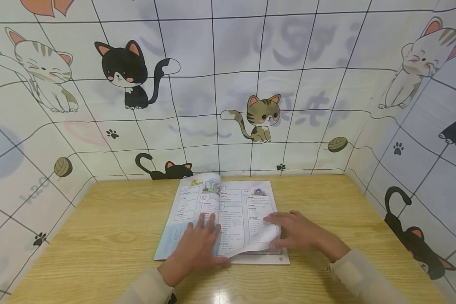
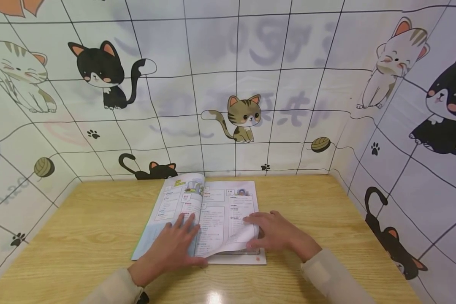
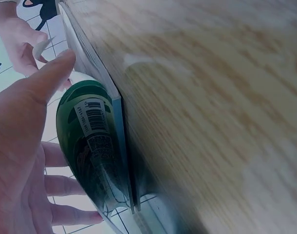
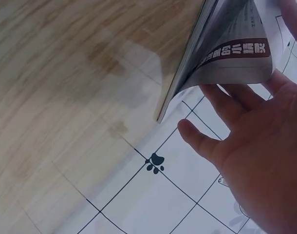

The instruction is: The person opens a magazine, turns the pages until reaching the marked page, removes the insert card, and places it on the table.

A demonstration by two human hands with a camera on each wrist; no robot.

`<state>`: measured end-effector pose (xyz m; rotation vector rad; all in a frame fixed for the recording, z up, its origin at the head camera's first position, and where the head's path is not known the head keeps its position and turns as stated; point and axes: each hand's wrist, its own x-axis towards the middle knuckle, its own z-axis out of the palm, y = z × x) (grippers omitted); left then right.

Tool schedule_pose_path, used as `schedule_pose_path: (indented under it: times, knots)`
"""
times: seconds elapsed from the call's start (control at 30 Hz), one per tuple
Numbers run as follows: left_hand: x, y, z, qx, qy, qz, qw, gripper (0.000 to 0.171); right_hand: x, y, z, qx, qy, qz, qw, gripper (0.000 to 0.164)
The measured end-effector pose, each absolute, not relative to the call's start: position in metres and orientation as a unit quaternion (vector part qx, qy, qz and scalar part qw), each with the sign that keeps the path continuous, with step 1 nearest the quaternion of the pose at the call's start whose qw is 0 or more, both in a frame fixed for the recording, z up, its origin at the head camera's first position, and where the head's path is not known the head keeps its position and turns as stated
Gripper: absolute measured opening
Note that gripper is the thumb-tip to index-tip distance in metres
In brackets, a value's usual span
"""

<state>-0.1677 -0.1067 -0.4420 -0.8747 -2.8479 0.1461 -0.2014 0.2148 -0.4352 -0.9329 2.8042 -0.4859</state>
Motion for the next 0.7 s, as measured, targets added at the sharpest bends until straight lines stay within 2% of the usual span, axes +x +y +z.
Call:
schedule_pose_path:
  times: [0.2,0.33,0.53,0.7]
  knots:
    - [-0.1666,-0.1096,-0.4408,-0.299,-0.949,0.043,0.090,0.086,-0.2010,0.2181,-0.4307,-0.311,0.930,-0.187,0.054,0.083]
    - [-0.1672,-0.1125,-0.4413,-0.306,-0.945,0.043,0.106,0.080,-0.2000,0.2197,-0.4301,-0.286,0.932,-0.215,0.062,0.084]
    - [-0.1703,-0.1145,-0.4398,-0.334,-0.933,0.034,0.131,0.084,-0.1997,0.2205,-0.4285,-0.270,0.927,-0.251,0.073,0.068]
    - [-0.1712,-0.1140,-0.4377,-0.383,-0.908,0.023,0.168,0.092,-0.2021,0.2228,-0.4281,-0.267,0.921,-0.276,0.060,0.059]
